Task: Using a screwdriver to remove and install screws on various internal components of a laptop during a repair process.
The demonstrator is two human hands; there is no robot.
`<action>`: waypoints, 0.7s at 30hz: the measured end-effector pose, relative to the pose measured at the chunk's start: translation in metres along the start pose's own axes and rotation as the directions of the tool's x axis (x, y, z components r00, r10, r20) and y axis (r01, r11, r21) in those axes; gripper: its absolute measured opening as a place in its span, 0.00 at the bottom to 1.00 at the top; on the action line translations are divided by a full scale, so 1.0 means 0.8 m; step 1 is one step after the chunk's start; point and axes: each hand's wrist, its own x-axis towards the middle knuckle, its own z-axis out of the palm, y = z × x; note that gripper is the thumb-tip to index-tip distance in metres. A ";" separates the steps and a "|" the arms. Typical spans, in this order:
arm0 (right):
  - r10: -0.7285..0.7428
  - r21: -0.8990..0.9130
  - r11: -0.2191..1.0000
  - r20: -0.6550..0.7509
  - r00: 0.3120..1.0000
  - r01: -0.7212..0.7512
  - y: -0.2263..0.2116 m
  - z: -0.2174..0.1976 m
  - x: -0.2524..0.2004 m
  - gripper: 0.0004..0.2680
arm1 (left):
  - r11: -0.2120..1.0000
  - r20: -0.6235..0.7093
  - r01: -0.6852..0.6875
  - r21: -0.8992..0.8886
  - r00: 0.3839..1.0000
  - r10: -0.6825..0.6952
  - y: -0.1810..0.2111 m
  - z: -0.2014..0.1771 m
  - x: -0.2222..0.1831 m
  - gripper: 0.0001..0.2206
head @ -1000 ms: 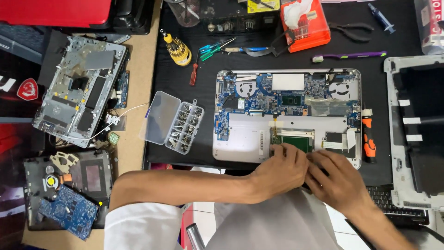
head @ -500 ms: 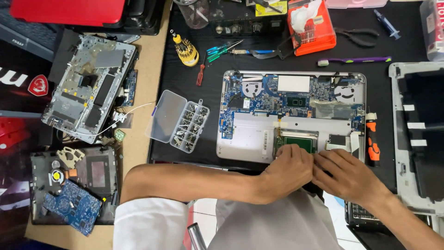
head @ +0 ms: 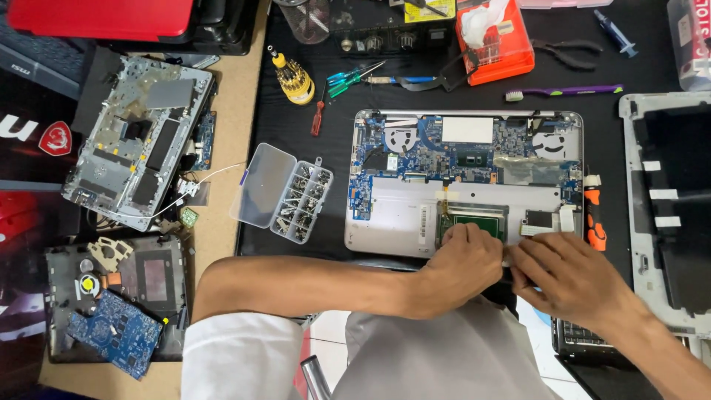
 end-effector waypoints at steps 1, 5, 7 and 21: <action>0.003 0.000 1.000 0.002 1.000 -0.003 0.002 -0.002 0.002 0.10 | 1.000 0.000 -0.003 -0.003 1.000 0.003 0.001 0.003 0.001 0.07; -0.088 -0.065 0.994 0.005 0.996 0.089 0.010 0.007 -0.010 0.12 | 1.000 -0.049 0.007 -0.008 0.999 -0.008 -0.001 0.007 0.000 0.07; -0.148 -0.096 0.984 0.002 0.989 0.148 0.015 0.011 -0.015 0.13 | 1.000 -0.040 -0.013 0.004 0.999 0.013 -0.002 0.008 0.001 0.07; -0.257 0.106 0.965 0.172 0.951 0.241 0.025 0.009 0.002 0.07 | 0.999 0.018 -0.032 -0.038 0.999 0.033 -0.003 0.018 0.006 0.05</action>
